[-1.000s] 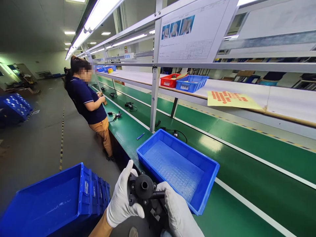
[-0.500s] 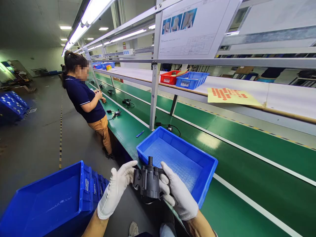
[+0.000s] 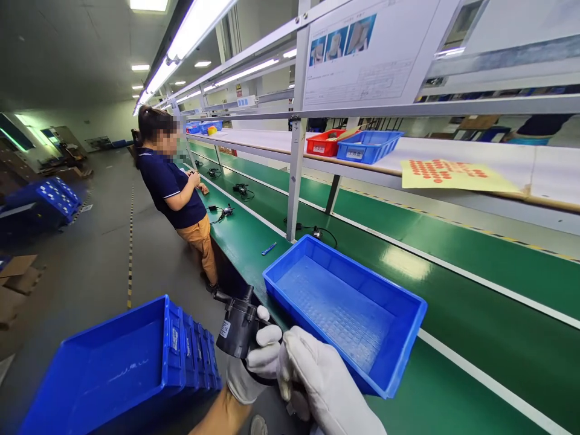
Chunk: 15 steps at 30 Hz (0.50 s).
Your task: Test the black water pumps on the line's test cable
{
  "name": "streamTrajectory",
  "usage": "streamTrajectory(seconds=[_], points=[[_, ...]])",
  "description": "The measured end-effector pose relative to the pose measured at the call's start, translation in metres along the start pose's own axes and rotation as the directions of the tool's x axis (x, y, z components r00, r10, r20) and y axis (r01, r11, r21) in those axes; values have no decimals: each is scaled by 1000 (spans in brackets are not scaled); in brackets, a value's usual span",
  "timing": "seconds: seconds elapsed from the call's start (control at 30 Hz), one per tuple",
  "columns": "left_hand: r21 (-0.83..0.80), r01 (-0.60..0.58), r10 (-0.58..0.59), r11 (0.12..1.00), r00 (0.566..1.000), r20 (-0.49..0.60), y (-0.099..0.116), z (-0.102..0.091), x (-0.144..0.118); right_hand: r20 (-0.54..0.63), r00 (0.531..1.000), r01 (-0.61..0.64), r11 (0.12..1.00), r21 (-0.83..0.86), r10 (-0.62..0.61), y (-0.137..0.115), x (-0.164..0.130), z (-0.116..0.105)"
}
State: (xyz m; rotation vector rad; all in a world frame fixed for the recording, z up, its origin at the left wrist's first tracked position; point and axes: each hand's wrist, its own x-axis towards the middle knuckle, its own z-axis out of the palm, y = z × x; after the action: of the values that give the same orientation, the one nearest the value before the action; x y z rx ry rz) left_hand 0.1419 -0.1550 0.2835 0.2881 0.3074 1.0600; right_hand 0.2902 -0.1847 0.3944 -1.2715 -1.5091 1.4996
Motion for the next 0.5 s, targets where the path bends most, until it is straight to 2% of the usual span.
streamTrajectory(seconds=[0.03, 0.07, 0.1, 0.17, 0.23, 0.3, 0.37, 0.4, 0.43, 0.5], points=[[-78, 3, 0, 997, 999, 37, -1, -1, 1, -8, 1000, 6, 1000, -10, -6, 0, 0, 0], [-83, -14, 19, 996, 998, 64, 1, 0, 0, -17, 1000, 7, 1000, -25, -7, 1, 0, 0], [-8, -54, 55, 998, 996, 76, 3, 3, -1, -24, 1000, 0, 999, -49, -1, 3, 2, 1], [261, -157, 142, 952, 987, 75, 12, 16, -10, -24, 1000, -19, 991, -130, 16, 7, 7, 3], [492, -226, 220, 841, 973, 72, 26, 37, -25, 0, 1000, 20, 980, -200, -20, 10, 12, 7], [672, -255, 256, 695, 961, 100, 45, 61, -40, 57, 994, 104, 978, -178, -96, 7, 13, 10], [788, -259, 191, 559, 965, 181, 68, 76, -43, 101, 984, 155, 985, -73, -147, -6, 8, 10], [815, -251, 130, 522, 968, 215, 78, 78, -36, 107, 981, 166, 986, -7, -164, -16, 4, 7], [816, -220, 60, 534, 973, 223, 86, 76, -24, 93, 979, 178, 982, 64, -183, -30, -1, 3], [781, -108, -19, 615, 988, 152, 88, 59, 13, -64, 981, 190, 963, 189, -181, -59, -12, -11]])
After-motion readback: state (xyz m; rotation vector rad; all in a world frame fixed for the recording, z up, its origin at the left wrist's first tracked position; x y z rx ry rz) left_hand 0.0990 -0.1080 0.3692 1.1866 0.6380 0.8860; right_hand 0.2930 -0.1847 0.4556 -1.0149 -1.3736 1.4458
